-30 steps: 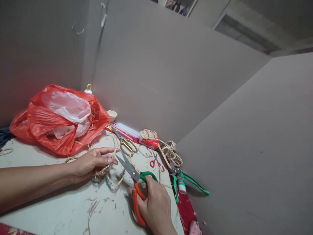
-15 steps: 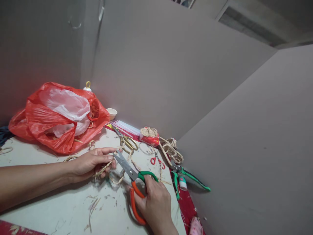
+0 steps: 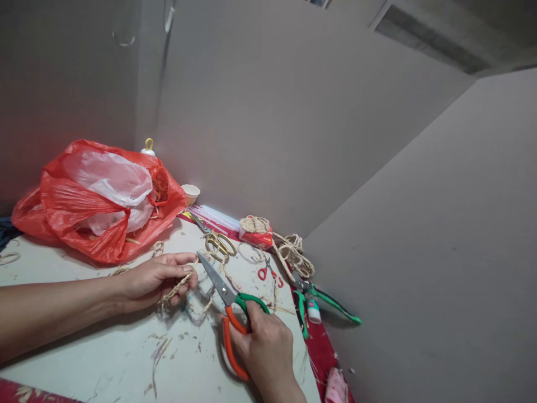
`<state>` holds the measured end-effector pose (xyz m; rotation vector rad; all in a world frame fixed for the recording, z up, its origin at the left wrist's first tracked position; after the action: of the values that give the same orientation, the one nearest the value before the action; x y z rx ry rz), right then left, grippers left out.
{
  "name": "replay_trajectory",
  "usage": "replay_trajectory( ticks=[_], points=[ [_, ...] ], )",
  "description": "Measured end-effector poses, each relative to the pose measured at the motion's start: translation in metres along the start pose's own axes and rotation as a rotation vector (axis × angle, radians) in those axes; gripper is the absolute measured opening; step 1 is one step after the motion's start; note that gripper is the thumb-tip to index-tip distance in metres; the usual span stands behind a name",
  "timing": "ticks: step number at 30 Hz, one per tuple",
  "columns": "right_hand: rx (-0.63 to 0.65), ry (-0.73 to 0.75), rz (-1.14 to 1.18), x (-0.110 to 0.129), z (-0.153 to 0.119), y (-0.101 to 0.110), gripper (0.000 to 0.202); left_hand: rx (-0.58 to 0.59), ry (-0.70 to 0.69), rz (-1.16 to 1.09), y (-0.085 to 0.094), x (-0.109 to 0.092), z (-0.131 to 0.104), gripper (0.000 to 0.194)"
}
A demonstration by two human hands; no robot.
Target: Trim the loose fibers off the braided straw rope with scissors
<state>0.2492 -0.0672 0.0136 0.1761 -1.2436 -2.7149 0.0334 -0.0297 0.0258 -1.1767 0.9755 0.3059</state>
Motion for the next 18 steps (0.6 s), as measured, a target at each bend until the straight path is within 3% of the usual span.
replay_trajectory(
  ticks=[5, 13, 18],
  points=[
    [0.005, -0.077, 0.062, -0.008, 0.003, 0.000, 0.044, -0.021, -0.052, 0.048, 0.002, -0.002, 0.003, 0.030],
    [0.202, -0.089, 0.133, -0.012, 0.001, -0.006, 0.025, -0.140, -0.086, -0.010, 0.008, -0.008, 0.007, 0.018],
    [0.253, 0.021, 0.152, -0.006, -0.002, -0.009, 0.042, -0.113, -0.091, -0.056, 0.010, -0.011, 0.009, 0.020]
  ],
)
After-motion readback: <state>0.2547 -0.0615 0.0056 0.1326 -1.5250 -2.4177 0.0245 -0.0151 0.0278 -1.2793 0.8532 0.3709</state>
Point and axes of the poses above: each hand's wrist, its own z-axis towards the middle knuckle, its own y-axis out of the back of the hand, x = y × z, the point moved 4 cm from there along z, towards the middle knuckle, and after that the axes turned 13 degrees about -y, right-handed, at the moved point
